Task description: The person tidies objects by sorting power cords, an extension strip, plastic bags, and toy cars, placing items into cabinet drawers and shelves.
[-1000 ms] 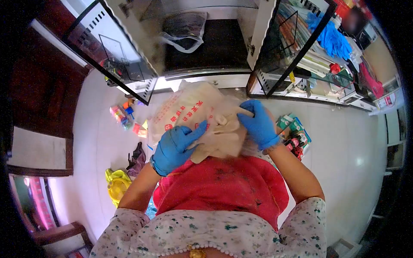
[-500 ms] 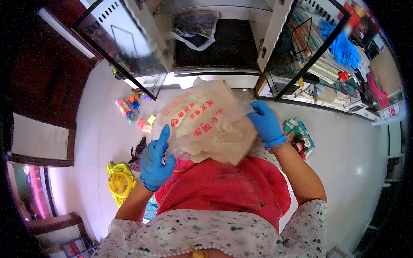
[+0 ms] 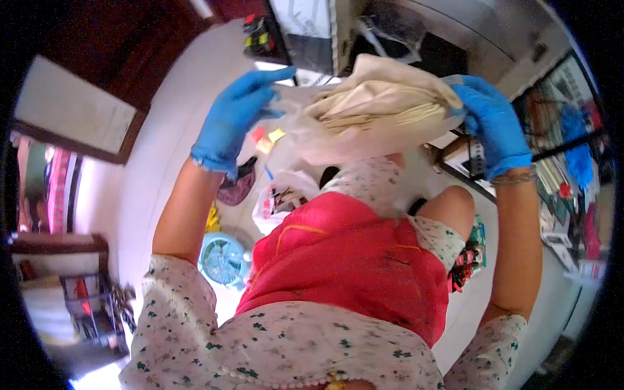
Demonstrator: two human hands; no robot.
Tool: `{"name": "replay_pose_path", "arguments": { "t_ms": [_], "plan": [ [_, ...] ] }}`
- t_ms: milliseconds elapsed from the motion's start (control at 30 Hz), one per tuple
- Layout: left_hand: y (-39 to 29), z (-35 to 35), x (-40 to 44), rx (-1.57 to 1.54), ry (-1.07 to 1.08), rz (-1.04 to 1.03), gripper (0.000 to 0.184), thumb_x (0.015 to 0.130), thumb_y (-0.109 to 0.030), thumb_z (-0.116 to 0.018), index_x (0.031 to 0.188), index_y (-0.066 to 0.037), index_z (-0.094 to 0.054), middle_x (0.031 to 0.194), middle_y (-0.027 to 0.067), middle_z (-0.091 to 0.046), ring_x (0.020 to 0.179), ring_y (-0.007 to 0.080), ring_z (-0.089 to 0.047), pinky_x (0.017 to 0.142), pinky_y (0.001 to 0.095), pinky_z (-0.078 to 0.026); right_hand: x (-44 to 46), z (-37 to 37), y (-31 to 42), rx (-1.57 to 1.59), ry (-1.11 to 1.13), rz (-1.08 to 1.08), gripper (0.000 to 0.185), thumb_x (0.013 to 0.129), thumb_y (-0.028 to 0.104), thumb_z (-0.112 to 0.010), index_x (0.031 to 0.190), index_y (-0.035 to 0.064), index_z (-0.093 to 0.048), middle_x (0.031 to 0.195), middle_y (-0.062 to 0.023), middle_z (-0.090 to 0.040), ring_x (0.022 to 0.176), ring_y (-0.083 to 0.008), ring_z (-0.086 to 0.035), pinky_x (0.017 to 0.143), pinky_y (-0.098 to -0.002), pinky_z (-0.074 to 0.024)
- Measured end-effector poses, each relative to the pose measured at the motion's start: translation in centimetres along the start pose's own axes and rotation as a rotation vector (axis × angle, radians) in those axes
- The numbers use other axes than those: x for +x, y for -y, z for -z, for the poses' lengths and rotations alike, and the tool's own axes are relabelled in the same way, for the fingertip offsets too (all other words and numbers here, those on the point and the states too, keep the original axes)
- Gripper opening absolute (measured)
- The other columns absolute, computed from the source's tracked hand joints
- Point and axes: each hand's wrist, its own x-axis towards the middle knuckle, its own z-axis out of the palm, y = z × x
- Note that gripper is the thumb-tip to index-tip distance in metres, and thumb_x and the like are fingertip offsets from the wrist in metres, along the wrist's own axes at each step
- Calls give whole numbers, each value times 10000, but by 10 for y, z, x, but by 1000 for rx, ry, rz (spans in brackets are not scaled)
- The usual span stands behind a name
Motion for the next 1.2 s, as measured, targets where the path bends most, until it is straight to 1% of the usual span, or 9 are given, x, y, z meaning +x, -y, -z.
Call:
{"name": "replay_pose_path", "arguments": {
  "t_ms": [33,167,333,533,667,833,1000,1067,1200],
  "plan": [
    [3,7,-1,-41,-19,32,329,856,-137,-468,1144,11,-530,915,38,-567,809,109,-533,720,240,-474,12,1,-7,88,60,1,263,823,227,-572,1020,54,-591,709,54,-539,531,-12,-391,475,-158,-312],
    [35,46,-9,-361,46,192,346,877,-149,-431,1172,11,-512,727,-9,-477,611,71,-442,559,186,-398,22,-39,-4,149,65,-28,257,822,207,-590,1026,51,-579,701,62,-535,532,-13,-393,494,-146,-314],
    [48,79,-33,-294,-183,391,371,889,-185,-438,1213,-15,-494,704,-43,-453,572,39,-391,540,165,-371,35,-79,-21,242,199,-134,245,809,164,-611,1030,67,-569,810,6,-616,571,-19,-470,527,-147,-372],
    [38,150,-61,-382,-147,160,285,889,-199,-465,1118,-48,-542,774,-35,-485,609,38,-420,578,160,-411,38,-121,-35,274,344,-277,324,840,259,-567,1117,92,-557,1008,-13,-612,803,-57,-534,706,-184,-418],
    [29,197,-82,-104,-324,205,265,860,-147,-489,1100,-55,-556,857,-12,-526,646,42,-440,623,177,-446,43,-115,-43,218,349,-296,342,849,309,-540,1130,114,-562,1045,5,-607,842,-41,-518,757,-186,-390],
    [69,320,-123,502,-565,106,333,819,-1,-390,1072,-48,-601,759,-9,-542,627,41,-437,590,169,-398,53,-83,-65,218,324,-350,326,854,293,-536,1123,113,-574,1045,24,-610,805,-25,-517,694,-158,-381],
    [129,440,-196,915,-992,24,368,793,41,-405,1095,-57,-590,738,15,-528,645,69,-487,629,197,-426,49,-55,-77,275,254,-374,324,873,260,-514,1143,86,-554,1047,5,-615,779,-23,-552,653,-157,-408],
    [130,424,-214,642,-1171,296,394,769,59,-442,1125,-53,-568,758,21,-538,669,84,-506,659,209,-441,50,-42,-90,306,249,-364,324,880,227,-502,1159,65,-537,1054,-15,-611,779,-34,-560,640,-160,-421],
    [201,443,-227,433,-1060,143,471,737,81,-492,1194,-35,-504,734,-4,-498,650,76,-470,630,206,-435,46,-23,-112,395,230,-370,328,880,205,-503,1159,34,-521,1088,-62,-593,807,-77,-569,611,-157,-433]
  ]
}}
